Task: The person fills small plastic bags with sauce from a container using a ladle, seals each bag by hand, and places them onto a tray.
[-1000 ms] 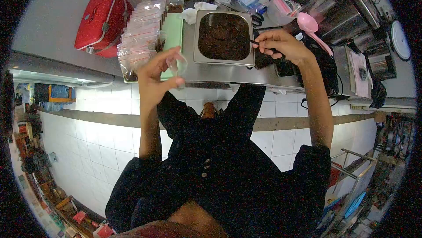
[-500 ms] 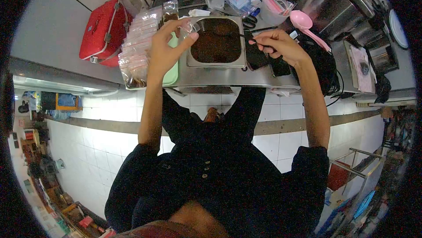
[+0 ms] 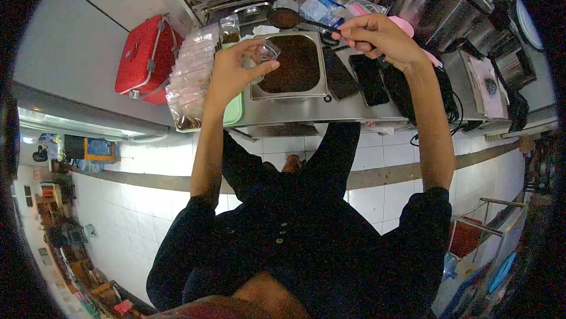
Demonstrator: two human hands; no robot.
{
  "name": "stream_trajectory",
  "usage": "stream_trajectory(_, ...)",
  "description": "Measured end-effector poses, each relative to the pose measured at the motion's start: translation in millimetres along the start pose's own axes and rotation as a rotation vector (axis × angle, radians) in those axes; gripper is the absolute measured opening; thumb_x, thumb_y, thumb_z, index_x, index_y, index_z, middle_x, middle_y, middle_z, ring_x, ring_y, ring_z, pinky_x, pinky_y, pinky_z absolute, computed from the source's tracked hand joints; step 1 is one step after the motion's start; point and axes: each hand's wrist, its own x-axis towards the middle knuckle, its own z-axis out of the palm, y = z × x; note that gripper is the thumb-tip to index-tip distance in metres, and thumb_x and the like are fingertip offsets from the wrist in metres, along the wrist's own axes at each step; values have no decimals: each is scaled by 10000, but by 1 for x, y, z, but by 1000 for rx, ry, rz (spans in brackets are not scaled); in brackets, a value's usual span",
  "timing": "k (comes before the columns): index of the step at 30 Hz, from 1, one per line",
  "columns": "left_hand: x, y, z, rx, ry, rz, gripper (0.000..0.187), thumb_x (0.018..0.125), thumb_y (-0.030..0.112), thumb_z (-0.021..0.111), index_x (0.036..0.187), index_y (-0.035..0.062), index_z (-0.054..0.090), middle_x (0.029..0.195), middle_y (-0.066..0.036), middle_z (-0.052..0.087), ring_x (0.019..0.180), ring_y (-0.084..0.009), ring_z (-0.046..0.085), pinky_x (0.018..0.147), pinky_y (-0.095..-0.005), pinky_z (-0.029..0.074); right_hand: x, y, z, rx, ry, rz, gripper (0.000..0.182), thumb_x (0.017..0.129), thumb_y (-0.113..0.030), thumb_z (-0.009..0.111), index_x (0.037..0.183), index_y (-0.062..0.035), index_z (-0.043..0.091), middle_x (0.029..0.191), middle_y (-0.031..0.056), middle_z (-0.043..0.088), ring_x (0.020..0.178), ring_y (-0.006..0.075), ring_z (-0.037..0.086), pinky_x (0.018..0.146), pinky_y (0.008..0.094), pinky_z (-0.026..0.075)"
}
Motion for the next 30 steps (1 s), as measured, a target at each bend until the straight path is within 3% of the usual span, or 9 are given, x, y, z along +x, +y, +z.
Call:
stream_trajectory(5,11,1,15,-292,3,13,578,763,146,917,1253,-48,680,1019,-93,743,797,-95,659,710,-247,507,-1,-20,6,-72,-45,-68,152,1011,-178,655,1052,-44,714,774,-51,562,590,-4,414,453,161,255)
stream_trajectory(11,11,2,20,-526,-56,-20,418,804,31,868,1168,-56,683,1070,-97,739,859,-104,667,712,-238,531,-4,-19,15,-152,-17,-82,159,997,-194,674,1061,-57,727,788,-39,589,581,11,424,489,179,280)
stream_trajectory(14,8,9,19,-558,-26,3,438,752,120,920,1120,-10,721,989,-39,745,806,-40,634,638,-198,438,-6,-16,17,-208,5,-80,183,999,-203,668,1085,-55,733,793,-44,605,596,14,430,505,179,303)
stream_trajectory(24,5,17,17,-531,-49,13,421,755,124,922,1092,-9,708,958,-17,730,816,-42,621,675,-194,433,-6,-7,14,-117,5,-99,153,965,-149,712,1088,-63,744,838,-25,649,649,20,459,555,198,316)
stream_trajectory(30,8,10,22,-555,-56,56,416,760,107,916,1098,-15,706,951,-13,724,820,-48,619,679,-195,438,-6,-5,14,-147,-26,-128,199,988,-173,694,1140,-55,746,816,-62,611,658,19,432,543,201,295)
